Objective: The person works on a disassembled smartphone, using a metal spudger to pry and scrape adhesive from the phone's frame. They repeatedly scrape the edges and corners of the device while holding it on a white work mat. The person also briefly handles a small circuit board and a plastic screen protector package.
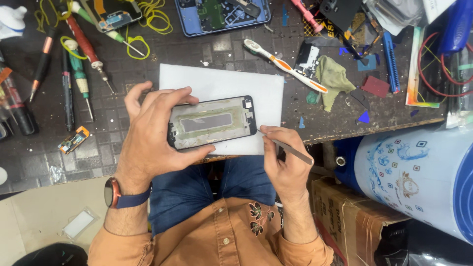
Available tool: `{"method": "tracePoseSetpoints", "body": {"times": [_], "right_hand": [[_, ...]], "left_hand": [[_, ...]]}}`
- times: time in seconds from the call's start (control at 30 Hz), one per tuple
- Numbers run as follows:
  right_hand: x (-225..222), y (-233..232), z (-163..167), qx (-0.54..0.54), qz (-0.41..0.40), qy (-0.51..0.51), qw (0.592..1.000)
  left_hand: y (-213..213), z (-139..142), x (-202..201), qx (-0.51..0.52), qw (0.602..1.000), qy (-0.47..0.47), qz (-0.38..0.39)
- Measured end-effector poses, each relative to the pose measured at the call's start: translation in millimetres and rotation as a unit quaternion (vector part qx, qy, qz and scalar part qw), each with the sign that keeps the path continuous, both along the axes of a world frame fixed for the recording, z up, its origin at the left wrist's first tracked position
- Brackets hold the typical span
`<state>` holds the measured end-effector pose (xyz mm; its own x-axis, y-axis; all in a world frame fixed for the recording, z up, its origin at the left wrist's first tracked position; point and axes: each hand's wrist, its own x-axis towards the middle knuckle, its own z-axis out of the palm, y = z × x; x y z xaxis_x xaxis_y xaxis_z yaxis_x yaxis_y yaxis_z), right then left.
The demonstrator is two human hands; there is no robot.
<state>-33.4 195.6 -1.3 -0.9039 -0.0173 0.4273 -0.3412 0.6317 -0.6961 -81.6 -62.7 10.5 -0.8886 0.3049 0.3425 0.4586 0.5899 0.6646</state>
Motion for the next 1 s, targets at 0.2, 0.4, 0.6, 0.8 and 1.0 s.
{"method": "tracePoseSetpoints", "body": {"times": [0.2,0.4,0.6,0.8,1.0], "right_hand": [[1,2,-4,-0.016,-0.006,-0.011,1.0],[0,5,-17,-0.056,0.008,0.008,0.998],[6,9,-35,-0.34,0.036,-0.055,0.938],[12,39,-37,-0.471,-0.002,-0.028,0.882],[7,62,-29,-0.371,-0.088,-0.05,0.923]], "left_hand": [[7,5,-7,-0.063,0.997,0.02,-0.043],[15,9,-10,-0.134,0.989,0.014,-0.061],[16,11,-14,-0.246,0.965,0.028,-0.083],[27,7,-13,-0.388,0.916,0.056,-0.085],[15,18,-11,-0.271,0.959,0.04,-0.078]]}}
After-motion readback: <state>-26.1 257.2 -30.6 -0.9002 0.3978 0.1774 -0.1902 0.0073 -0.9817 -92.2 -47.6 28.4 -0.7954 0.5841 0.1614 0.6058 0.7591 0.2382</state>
